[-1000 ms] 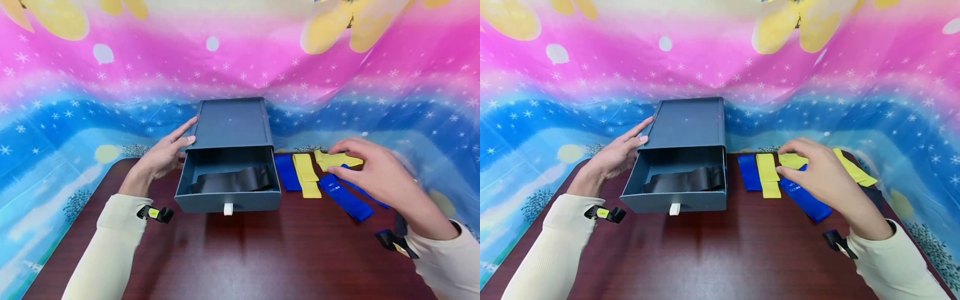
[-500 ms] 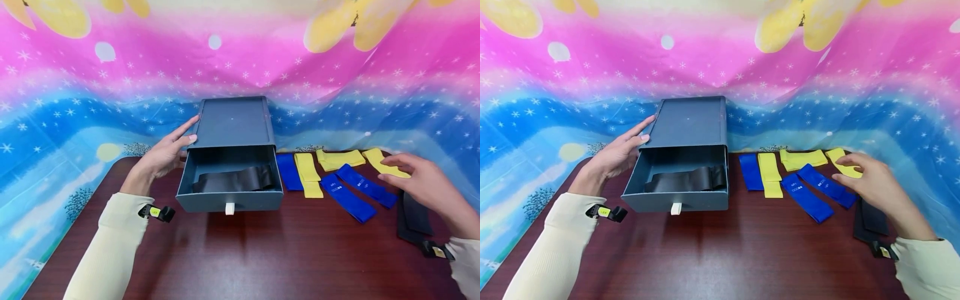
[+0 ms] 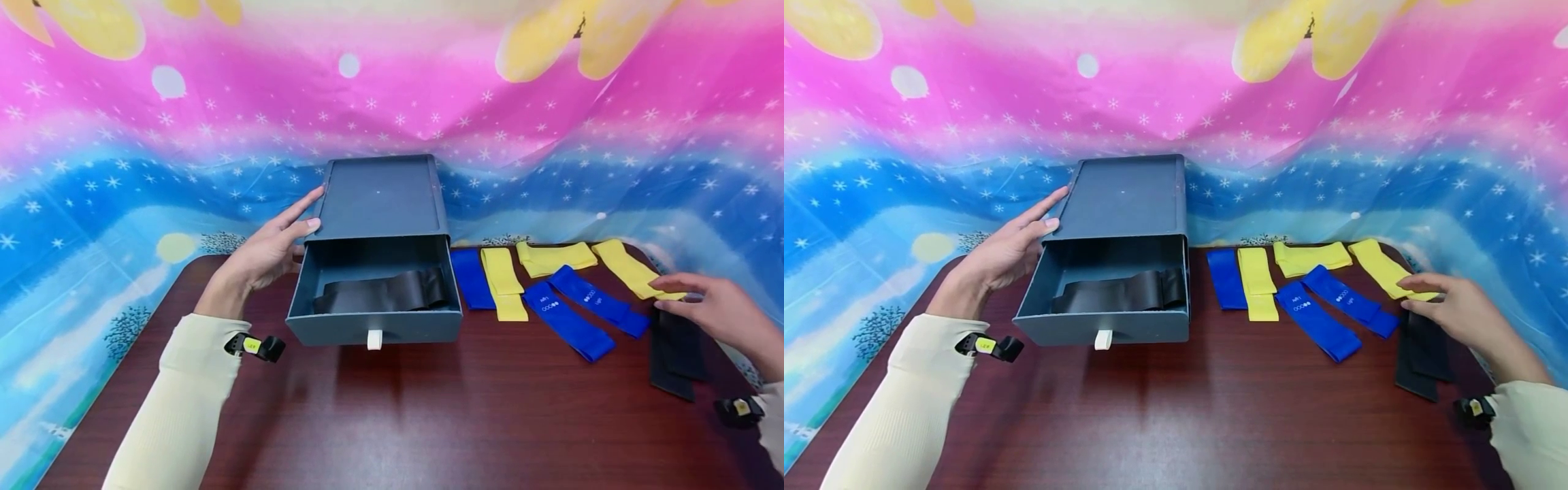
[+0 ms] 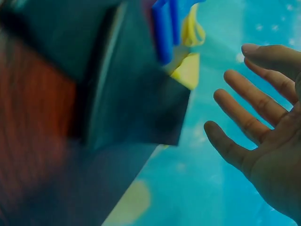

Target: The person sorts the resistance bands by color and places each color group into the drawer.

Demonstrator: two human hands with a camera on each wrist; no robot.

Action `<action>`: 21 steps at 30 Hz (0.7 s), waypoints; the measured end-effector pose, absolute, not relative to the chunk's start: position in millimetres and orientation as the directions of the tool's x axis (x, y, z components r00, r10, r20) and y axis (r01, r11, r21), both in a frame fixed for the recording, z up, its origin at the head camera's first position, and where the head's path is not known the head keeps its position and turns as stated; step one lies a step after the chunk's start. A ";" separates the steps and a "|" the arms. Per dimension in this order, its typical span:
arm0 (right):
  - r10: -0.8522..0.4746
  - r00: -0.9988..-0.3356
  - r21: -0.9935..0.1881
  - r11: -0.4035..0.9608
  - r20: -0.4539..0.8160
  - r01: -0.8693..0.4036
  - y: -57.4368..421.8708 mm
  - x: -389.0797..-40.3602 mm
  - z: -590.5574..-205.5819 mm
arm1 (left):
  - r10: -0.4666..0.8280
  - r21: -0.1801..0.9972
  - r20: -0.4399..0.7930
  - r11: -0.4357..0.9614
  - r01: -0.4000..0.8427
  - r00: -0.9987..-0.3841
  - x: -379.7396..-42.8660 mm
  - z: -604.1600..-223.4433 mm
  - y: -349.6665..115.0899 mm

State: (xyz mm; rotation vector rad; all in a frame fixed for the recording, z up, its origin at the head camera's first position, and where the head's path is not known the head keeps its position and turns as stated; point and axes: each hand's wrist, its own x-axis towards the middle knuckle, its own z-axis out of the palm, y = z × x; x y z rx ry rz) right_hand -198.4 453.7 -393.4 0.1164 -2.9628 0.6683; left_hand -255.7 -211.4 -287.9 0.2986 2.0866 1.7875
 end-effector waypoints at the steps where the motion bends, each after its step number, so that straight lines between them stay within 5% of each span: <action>1: -0.049 -0.993 -0.424 0.901 0.107 -0.090 457.8 -199.1 -396.3 | 0.396 0.982 -0.143 0.170 -0.081 -0.907 -255.6 -287.9 -211.2; 21: -0.038 -0.999 -0.421 0.907 -0.013 -0.029 488.9 -210.7 -420.4 | 0.393 0.982 -0.145 0.166 -0.085 -0.908 -255.2 -288.5 -211.1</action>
